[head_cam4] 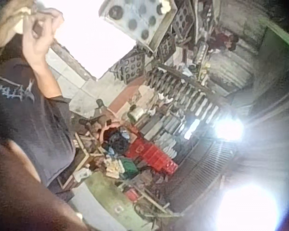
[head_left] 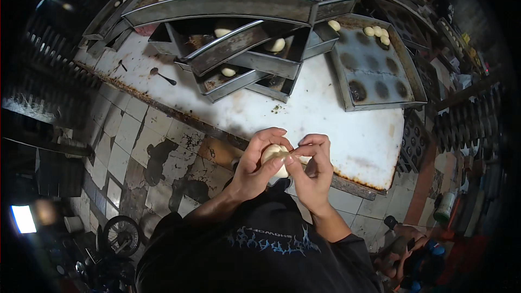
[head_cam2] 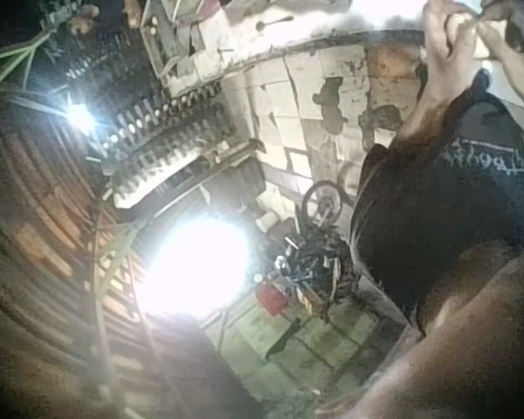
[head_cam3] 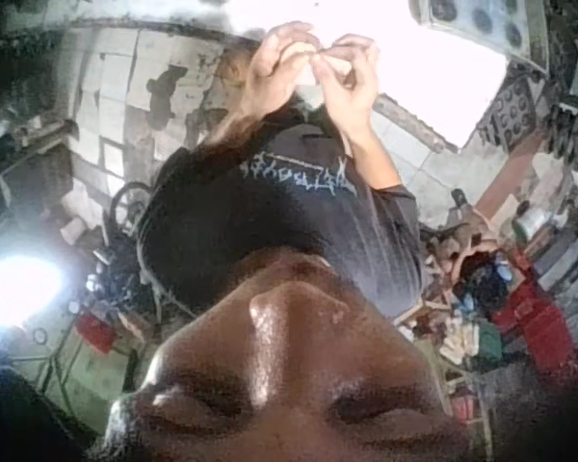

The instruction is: The person fills pieces of dough with jam from a container using a spoon, pinches them closed by hand, and places the filled dough balls onto metal baking trays before moving the trays.

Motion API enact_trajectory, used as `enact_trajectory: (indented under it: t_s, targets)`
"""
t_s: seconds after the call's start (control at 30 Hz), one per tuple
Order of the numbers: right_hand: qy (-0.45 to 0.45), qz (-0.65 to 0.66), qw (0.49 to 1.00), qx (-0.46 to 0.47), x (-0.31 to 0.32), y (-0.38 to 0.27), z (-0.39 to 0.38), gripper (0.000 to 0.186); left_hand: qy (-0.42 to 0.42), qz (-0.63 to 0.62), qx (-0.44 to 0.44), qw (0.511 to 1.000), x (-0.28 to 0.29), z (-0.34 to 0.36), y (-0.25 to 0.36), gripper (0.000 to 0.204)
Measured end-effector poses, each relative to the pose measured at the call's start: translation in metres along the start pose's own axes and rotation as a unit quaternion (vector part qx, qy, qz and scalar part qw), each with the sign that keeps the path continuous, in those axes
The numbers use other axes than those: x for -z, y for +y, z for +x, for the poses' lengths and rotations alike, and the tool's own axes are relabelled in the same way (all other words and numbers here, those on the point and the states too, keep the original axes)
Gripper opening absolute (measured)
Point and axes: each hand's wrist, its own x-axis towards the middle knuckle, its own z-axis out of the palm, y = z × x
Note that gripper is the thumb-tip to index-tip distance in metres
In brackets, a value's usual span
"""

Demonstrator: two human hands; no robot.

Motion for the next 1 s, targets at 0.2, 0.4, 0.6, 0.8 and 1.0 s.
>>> enact_trajectory:
  t_s: [0.2, 0.4, 0.6, 0.8, 1.0]
  targets:
    - [-0.072, -0.064, 0.994, 0.043, -0.047, -0.003, -0.015, 0.016, 0.049, -0.111, 0.087, 0.989, 0.048, -0.015, 0.032, 0.039]
    - [-0.173, -0.204, 0.944, 0.194, -0.106, -0.019, -0.024, 0.025, -0.046, -0.278, 0.309, 0.908, 0.135, -0.037, 0.068, 0.042]
    - [-0.247, -0.113, 0.958, 0.094, -0.144, -0.041, -0.021, 0.029, -0.420, 0.049, 0.234, 0.875, 0.183, -0.032, 0.101, 0.067]
    - [-0.027, -0.210, 0.963, 0.168, -0.158, -0.032, -0.034, 0.018, -0.250, -0.117, 0.233, 0.933, 0.173, -0.028, 0.094, 0.068]
    - [0.033, -0.069, 0.990, 0.115, -0.147, -0.010, -0.037, 0.025, -0.095, 0.005, -0.092, 0.991, 0.134, -0.028, 0.054, 0.047]
